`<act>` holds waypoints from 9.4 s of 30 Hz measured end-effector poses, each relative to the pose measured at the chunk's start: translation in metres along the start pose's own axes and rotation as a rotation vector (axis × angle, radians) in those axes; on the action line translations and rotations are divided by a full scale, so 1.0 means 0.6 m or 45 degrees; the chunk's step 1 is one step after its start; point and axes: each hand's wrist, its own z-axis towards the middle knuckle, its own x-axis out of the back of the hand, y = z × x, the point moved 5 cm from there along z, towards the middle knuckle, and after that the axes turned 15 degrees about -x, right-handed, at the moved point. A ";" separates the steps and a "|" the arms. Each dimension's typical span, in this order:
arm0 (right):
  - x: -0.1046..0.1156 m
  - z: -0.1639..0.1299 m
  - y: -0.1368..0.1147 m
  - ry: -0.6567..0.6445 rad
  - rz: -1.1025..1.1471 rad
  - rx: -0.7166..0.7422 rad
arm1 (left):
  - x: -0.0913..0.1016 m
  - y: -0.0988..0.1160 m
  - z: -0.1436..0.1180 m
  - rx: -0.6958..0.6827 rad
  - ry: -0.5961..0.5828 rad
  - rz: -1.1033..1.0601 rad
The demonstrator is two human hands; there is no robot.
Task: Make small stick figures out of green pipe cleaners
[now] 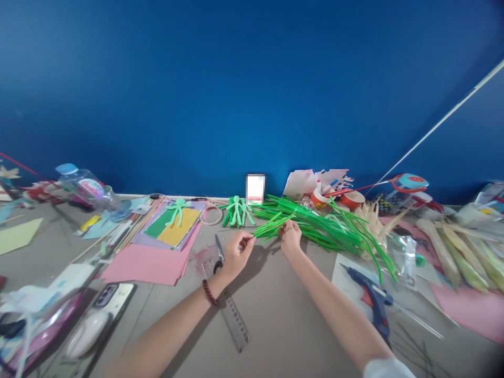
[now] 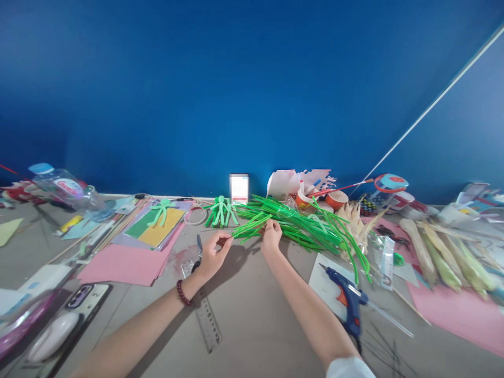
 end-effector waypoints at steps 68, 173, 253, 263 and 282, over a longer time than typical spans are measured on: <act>-0.031 -0.023 -0.064 -0.429 -0.284 0.176 | -0.013 -0.037 0.003 0.210 -0.256 0.102; -0.085 -0.138 -0.012 -0.856 -0.789 0.306 | 0.001 0.026 0.033 0.835 -0.155 -0.906; -0.065 -0.154 0.013 -0.436 -0.758 0.331 | 0.033 0.064 0.038 -0.398 -0.248 0.605; -0.073 -0.178 -0.026 -0.493 -0.883 0.798 | 0.019 0.025 0.049 0.526 -0.131 -0.474; -0.081 -0.153 -0.037 -0.731 -0.813 0.315 | 0.037 0.052 0.063 0.342 -0.132 -0.230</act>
